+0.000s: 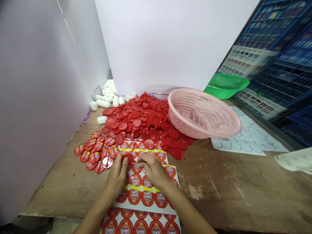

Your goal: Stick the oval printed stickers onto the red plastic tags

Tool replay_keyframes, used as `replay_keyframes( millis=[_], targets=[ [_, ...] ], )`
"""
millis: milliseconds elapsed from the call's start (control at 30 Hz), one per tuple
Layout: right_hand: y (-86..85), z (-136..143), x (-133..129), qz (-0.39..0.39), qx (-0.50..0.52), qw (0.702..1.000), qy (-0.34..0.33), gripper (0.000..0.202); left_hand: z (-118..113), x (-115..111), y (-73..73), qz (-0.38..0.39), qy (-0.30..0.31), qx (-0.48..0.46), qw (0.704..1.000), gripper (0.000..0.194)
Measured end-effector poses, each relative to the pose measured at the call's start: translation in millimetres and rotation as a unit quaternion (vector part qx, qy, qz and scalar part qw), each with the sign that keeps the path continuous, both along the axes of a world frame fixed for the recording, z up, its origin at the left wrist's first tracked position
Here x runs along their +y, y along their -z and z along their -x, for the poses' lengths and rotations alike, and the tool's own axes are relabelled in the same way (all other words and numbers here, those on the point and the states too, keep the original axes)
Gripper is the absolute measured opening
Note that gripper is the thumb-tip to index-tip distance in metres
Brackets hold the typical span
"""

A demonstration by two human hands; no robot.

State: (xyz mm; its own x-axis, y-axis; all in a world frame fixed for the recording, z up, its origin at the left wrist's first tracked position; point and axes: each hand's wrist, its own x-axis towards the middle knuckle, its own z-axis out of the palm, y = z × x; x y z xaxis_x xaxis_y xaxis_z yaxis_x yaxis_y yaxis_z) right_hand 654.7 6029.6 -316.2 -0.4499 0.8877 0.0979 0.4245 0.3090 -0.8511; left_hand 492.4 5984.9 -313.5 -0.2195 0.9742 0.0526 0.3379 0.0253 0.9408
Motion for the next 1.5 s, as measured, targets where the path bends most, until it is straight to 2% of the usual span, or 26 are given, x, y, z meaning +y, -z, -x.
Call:
replay_keyframes(
  millis=[100, 267, 367, 433, 500, 567, 600, 667, 733, 800, 867, 933, 1000, 1167, 1367, 1500],
  targets=[
    [2.8, 2.6, -3.0, -0.01, -0.001, 1.0, 0.014, 0.016, -0.3, 1.8, 3.4, 0.0, 0.01, 0.023, 1.0, 0.022],
    [-0.1, 5.8, -6.1, -0.03, -0.071, 0.996, 0.032, 0.013, 1.2, 1.8, 6.8, -0.009, 0.022, 0.044, 0.999, 0.021],
    [0.3, 7.0, -7.3, -0.057, -0.081, 0.995, 0.024, 0.015, 1.1, 0.0, 2.2, -0.018, 0.005, 0.059, 0.998, 0.021],
    [4.0, 8.5, -8.9, -0.106, -0.084, 0.99, 0.033, 0.017, -1.5, -2.2, -2.8, -0.045, -0.015, 0.055, 0.997, 0.021],
    [9.2, 10.5, -11.5, -0.166, -0.099, 0.98, 0.051, 0.018, -6.4, -3.9, -5.3, -0.047, -0.024, -0.013, 0.999, 0.022],
    [13.1, 11.9, -15.2, -0.207, -0.121, 0.97, 0.051, 0.022, -12.1, -3.8, -2.6, -0.014, -0.044, -0.151, 0.987, 0.024],
    [13.9, 11.8, -17.3, -0.212, -0.129, 0.968, 0.039, 0.024, -14.4, -2.8, 0.6, 0.005, -0.062, -0.228, 0.972, 0.025],
    [12.6, 9.1, -21.5, -0.192, -0.123, 0.974, 0.015, 0.026, -16.9, -0.2, 8.3, 0.026, -0.098, -0.35, 0.931, 0.027],
    [8.1, 3.0, -24.7, -0.129, -0.056, 0.99, 0.015, 0.024, -16.6, 1.8, 13.9, 0.032, -0.116, -0.411, 0.904, 0.028],
    [1.9, -4.3, -26.1, -0.033, 0.063, 0.996, 0.046, 0.016, -15.5, 1.7, 14.8, 0.045, -0.117, -0.42, 0.899, 0.029],
    [-4.8, -9.1, -25.5, 0.048, 0.16, 0.982, 0.084, 0.009, -15.4, 0.0, 11.7, 0.066, -0.106, -0.407, 0.905, 0.035],
    [-11.4, -8.8, -23.5, 0.084, 0.193, 0.973, 0.096, 0.009, -16.8, -2.3, 7.3, 0.082, -0.093, -0.389, 0.913, 0.048],
    [-17.3, -3.0, -20.9, 0.097, 0.187, 0.974, 0.079, 0.001, -18.6, -4.0, 4.6, 0.078, -0.093, -0.379, 0.917, 0.053],
    [-27.3, 18.1, -13.7, 0.127, 0.155, 0.979, 0.05, 0.044, -19.8, -5.5, 6.0, 0.061, -0.067, -0.408, 0.908, 0.044],
    [-27.3, 26.9, -7.5, 0.051, 0.022, 0.996, 0.075, 0.044, -18.6, -6.7, 8.6, 0.071, -0.068, -0.393, 0.914, 0.043],
    [-27.5, 27.1, -6.3, 0.032, -0.015, 0.996, 0.081, 0.041, -18.4, -6.0, 10.4, 0.082, -0.053, -0.415, 0.904, 0.045]
  ],
)
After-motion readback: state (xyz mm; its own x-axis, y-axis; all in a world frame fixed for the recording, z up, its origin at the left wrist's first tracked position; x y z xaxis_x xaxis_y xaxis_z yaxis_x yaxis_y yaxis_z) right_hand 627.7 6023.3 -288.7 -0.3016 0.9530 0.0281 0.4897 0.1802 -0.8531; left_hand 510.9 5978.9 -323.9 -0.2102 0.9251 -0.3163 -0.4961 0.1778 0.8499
